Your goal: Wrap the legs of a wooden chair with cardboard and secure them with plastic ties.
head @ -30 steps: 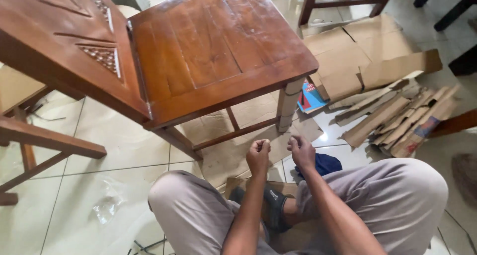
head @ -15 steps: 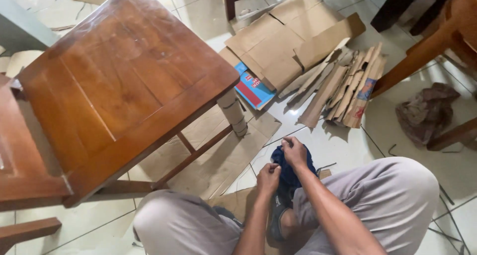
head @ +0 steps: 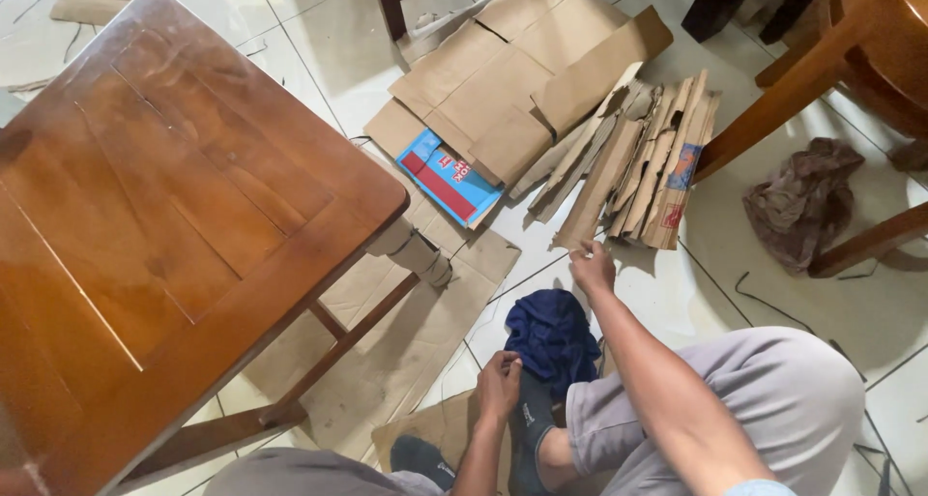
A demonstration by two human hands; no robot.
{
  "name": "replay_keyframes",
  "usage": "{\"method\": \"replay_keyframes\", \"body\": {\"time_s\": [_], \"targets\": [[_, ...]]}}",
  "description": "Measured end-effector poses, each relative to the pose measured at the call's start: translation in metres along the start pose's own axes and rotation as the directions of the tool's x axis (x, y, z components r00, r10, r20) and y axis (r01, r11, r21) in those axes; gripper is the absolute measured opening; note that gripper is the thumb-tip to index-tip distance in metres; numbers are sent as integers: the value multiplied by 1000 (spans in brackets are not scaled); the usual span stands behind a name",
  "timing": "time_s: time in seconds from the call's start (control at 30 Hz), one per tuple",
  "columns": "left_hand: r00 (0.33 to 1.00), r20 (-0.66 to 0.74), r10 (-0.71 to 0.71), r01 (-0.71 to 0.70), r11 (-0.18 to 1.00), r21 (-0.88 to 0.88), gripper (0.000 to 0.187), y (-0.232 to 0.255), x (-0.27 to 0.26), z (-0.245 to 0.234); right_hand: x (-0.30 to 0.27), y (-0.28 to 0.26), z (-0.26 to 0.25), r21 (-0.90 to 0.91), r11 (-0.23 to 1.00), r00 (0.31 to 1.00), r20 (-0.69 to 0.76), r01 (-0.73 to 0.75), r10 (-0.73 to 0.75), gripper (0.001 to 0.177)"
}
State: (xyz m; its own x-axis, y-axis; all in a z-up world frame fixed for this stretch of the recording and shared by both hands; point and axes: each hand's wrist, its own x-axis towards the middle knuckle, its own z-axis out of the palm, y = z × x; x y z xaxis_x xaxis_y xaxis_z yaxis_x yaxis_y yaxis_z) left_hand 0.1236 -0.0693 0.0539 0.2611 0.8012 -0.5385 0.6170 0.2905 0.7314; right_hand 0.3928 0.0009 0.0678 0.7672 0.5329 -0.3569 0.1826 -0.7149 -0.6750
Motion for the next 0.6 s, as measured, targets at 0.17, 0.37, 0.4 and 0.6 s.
{"method": "replay_keyframes", "body": {"time_s": [0.17,0.37,0.4,0.6], "targets": [[994,-48,102,-104,994,-44,22,-21,13,10,11,-8,18,-185,963,980,42,198,-194,48],[997,-19,71,-72,996,-45,22,-11,9,-1,57,19,65,-178,950,961,149,258,-233,57],[999,-11,47,-47,998,-44,22,-12,8,-3,65,27,76,-123,965,967,137,233,-216,59],[999,-22,34,-34,999,-10,23,-14,7,-18,62,27,100,34,955,953,-85,296,-292,48]]}}
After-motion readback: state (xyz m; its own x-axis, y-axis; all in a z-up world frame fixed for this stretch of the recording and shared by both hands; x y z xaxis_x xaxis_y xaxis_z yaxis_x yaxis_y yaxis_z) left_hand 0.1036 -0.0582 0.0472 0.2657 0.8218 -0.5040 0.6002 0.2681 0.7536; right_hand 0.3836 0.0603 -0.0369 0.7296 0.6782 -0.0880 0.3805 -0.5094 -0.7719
